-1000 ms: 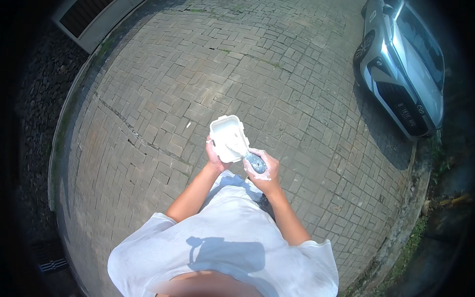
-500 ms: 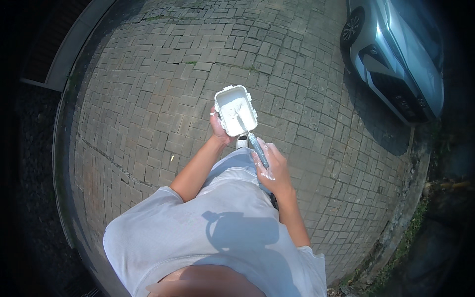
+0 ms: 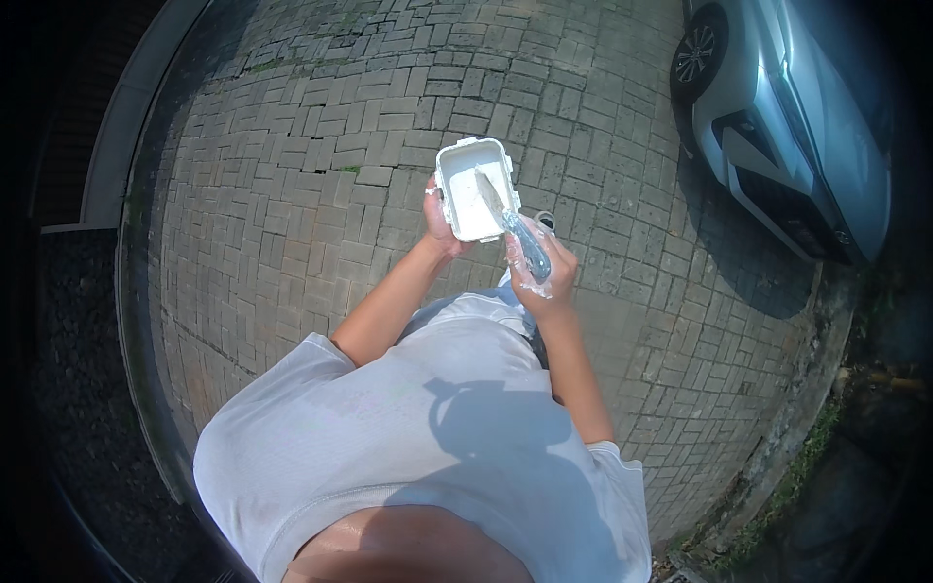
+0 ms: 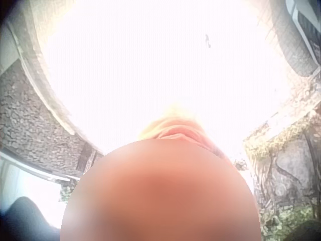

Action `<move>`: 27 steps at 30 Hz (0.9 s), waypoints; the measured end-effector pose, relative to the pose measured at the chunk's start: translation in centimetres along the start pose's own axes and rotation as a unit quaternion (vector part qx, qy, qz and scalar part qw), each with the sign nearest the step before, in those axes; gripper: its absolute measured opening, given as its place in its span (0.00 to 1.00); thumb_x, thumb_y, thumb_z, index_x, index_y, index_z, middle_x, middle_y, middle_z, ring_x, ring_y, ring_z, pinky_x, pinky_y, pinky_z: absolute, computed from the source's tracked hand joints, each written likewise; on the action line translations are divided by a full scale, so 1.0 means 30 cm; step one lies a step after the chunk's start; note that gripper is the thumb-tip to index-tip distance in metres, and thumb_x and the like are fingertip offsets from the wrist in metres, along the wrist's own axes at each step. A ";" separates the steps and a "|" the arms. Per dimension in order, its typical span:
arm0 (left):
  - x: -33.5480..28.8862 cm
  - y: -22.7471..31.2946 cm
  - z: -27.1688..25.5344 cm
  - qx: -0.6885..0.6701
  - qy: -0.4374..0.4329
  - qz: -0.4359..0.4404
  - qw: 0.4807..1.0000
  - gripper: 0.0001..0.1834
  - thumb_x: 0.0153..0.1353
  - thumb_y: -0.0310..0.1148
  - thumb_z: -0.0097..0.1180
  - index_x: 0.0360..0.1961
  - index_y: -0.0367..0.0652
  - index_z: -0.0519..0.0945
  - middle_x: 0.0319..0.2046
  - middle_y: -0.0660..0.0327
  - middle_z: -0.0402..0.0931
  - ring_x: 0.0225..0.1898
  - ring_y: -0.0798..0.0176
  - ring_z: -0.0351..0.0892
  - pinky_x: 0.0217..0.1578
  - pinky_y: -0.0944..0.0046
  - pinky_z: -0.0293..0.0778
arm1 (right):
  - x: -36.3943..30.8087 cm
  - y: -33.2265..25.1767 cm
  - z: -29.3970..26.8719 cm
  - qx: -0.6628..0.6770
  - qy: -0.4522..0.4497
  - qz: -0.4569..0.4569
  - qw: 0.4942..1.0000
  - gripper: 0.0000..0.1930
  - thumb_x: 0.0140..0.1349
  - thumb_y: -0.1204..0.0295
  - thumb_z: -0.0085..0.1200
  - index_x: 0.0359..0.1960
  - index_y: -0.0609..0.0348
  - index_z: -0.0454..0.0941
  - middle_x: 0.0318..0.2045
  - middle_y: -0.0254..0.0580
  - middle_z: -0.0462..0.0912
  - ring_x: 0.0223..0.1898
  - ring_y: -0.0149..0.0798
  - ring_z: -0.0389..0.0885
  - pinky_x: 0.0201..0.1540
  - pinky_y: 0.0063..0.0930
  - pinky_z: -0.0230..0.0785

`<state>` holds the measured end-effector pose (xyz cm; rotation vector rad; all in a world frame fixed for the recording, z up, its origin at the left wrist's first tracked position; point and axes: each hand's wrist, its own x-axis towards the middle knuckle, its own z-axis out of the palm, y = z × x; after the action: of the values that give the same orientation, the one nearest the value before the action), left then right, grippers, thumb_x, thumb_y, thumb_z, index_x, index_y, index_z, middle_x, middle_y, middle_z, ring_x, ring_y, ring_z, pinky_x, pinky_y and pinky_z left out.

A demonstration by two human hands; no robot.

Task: The person patches or scrapes a wall using a putty knife and filler material from a container.

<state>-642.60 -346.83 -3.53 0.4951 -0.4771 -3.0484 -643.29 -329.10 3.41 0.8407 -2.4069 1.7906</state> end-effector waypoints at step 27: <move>2.112 0.807 0.399 0.020 -0.033 -0.067 0.997 0.46 0.61 0.69 0.30 0.68 0.45 0.67 0.61 0.50 0.72 0.59 0.44 0.76 0.59 0.43 0.73 | 2.170 0.725 0.063 0.132 0.062 0.162 0.976 0.11 0.67 0.75 0.57 0.44 0.73 0.81 0.22 0.42 0.82 0.18 0.27 0.77 0.22 0.21 0.71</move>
<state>-707.29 -370.47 -4.87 0.4450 -0.5293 -3.1978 -707.74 -352.74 5.13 0.3442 -2.3679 2.2403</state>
